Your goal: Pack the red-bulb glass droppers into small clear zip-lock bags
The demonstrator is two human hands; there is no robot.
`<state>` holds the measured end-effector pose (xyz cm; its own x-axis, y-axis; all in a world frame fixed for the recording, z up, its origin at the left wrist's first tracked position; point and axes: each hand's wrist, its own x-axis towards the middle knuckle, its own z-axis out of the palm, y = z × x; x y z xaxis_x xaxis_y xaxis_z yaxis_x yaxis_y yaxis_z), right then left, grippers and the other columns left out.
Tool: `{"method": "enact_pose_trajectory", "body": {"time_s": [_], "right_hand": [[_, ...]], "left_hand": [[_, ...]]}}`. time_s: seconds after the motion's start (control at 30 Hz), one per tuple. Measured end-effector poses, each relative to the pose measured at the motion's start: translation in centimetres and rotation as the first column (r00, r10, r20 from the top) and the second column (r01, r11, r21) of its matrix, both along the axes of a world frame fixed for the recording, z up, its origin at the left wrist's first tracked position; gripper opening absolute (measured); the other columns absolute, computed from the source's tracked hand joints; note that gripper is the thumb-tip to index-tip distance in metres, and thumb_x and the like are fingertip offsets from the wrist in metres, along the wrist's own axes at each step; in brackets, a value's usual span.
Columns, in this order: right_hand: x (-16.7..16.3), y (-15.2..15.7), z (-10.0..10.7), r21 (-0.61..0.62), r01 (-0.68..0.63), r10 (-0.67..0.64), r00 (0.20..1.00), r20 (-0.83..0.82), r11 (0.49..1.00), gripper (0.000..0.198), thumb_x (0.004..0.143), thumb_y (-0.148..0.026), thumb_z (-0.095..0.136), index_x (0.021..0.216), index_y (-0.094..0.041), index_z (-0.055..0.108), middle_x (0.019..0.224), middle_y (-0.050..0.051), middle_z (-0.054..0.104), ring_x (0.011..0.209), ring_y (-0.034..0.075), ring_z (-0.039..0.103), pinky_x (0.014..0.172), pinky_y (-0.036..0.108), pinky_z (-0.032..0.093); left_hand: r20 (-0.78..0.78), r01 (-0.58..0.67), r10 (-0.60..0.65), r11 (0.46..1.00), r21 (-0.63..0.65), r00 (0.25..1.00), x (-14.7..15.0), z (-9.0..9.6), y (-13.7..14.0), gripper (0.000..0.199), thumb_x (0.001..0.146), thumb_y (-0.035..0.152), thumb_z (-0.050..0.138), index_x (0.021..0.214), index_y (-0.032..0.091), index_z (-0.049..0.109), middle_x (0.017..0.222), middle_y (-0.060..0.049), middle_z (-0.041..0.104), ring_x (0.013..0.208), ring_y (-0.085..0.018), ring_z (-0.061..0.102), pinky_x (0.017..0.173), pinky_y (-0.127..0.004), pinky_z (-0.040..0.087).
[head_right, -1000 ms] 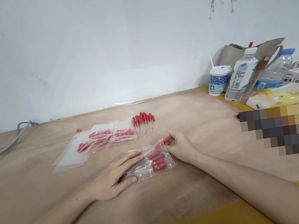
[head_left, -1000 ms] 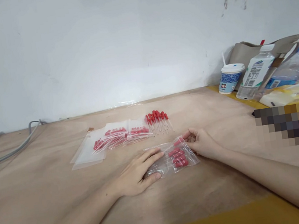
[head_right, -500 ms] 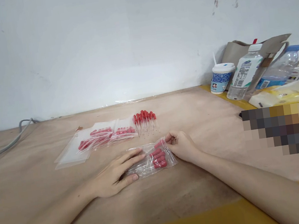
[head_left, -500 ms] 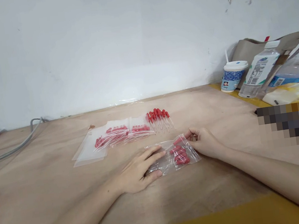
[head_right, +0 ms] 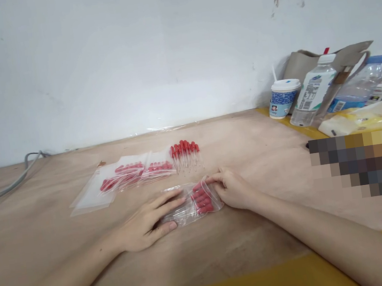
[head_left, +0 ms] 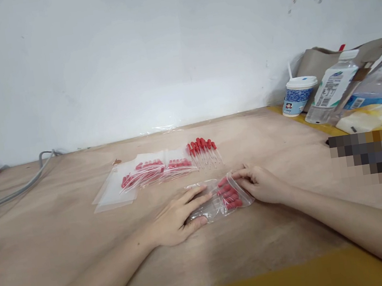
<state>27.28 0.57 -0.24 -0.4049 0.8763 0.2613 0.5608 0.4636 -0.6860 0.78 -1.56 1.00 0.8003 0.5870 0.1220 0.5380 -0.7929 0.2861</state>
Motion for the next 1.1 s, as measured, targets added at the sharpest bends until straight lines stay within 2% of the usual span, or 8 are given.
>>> {"method": "enact_pose_trajectory", "body": {"time_s": [0.27,0.47,0.6,0.7,0.83,0.93,1.03,1.1], "right_hand": [[-0.4,-0.6,0.7,-0.039,0.119,-0.123,0.984,-0.127,0.992,0.033,0.083,-0.039,0.046,0.082,-0.019,0.071,0.077,0.007,0.064,0.082,0.021,0.057,0.078,0.035,0.046],[-1.3,-1.4,0.3,-0.433,-0.082,-0.129,0.891,-0.436,0.897,0.034,0.071,-0.047,0.060,0.084,-0.017,0.065,0.080,0.007,0.069,0.077,0.021,0.064,0.070,0.034,0.052],[-1.5,-1.3,0.2,-0.524,-0.056,-0.241,0.843,-0.482,0.850,0.032,0.062,-0.046,0.068,0.071,-0.017,0.059,0.069,0.004,0.067,0.068,0.019,0.064,0.062,0.030,0.052],[-1.3,-1.0,0.4,-0.554,-0.018,-0.290,0.838,-0.463,0.833,0.031,0.064,-0.047,0.066,0.070,-0.018,0.055,0.055,-0.001,0.060,0.049,0.011,0.056,0.043,0.022,0.044],[-0.5,-0.4,0.9,-0.565,0.111,-0.349,0.876,-0.333,0.817,0.028,0.069,-0.044,0.063,0.069,-0.019,0.050,0.037,-0.009,0.040,0.028,0.003,0.029,0.029,0.017,0.020],[0.0,0.1,1.1,-0.525,0.255,-0.439,0.860,-0.260,0.812,0.031,0.065,-0.040,0.068,0.079,-0.018,0.051,0.048,-0.006,0.050,0.030,0.003,0.034,0.028,0.018,0.022],[0.1,0.4,0.9,-0.578,0.178,-0.394,0.878,-0.272,0.796,0.044,0.061,-0.041,0.071,0.093,-0.017,0.052,0.063,-0.003,0.058,0.032,0.003,0.036,0.027,0.018,0.023],[0.0,0.5,0.8,-0.616,0.065,-0.308,0.903,-0.298,0.785,0.043,0.060,-0.041,0.073,0.091,-0.017,0.056,0.056,-0.006,0.054,0.030,0.002,0.031,0.027,0.017,0.019]], "left_hand": [[-0.008,0.080,-0.080,0.997,-0.010,0.997,0.2,0.2,0.3,0.049,0.092,0.033,0.040,0.138,0.030,0.024,0.142,0.001,0.032,0.131,-0.023,0.026,0.107,-0.046,0.023],[-0.010,0.070,-0.071,0.997,-0.020,0.997,0.2,0.1,0.3,0.049,0.092,0.033,0.040,0.139,0.030,0.024,0.142,0.001,0.031,0.132,-0.023,0.024,0.106,-0.047,0.023],[0.012,0.077,-0.077,0.997,-0.010,0.997,0.2,0.1,0.2,0.049,0.092,0.032,0.041,0.138,0.030,0.025,0.142,0.001,0.031,0.131,-0.022,0.027,0.107,-0.045,0.023],[0.014,0.071,-0.071,0.997,-0.008,0.997,0.2,0.2,0.2,0.049,0.092,0.031,0.041,0.138,0.030,0.025,0.142,0.001,0.031,0.131,-0.022,0.027,0.107,-0.045,0.023],[0.009,0.070,-0.070,0.998,-0.002,0.998,0.2,0.2,0.1,0.049,0.092,0.031,0.040,0.138,0.029,0.025,0.142,0.001,0.030,0.131,-0.021,0.026,0.108,-0.044,0.022],[0.011,0.068,-0.068,0.998,0.009,0.998,0.2,0.4,0.1,0.046,0.092,0.032,0.040,0.137,0.029,0.029,0.142,0.001,0.032,0.131,-0.020,0.026,0.108,-0.042,0.023],[0.013,0.085,-0.085,0.996,0.004,0.996,0.2,0.5,0.1,0.045,0.092,0.032,0.041,0.136,0.029,0.032,0.141,0.001,0.034,0.132,-0.021,0.025,0.107,-0.042,0.023],[0.013,0.108,-0.108,0.994,-0.001,0.994,0.2,0.5,0.2,0.045,0.092,0.032,0.041,0.136,0.029,0.032,0.141,0.001,0.034,0.132,-0.021,0.023,0.108,-0.042,0.023]]}}
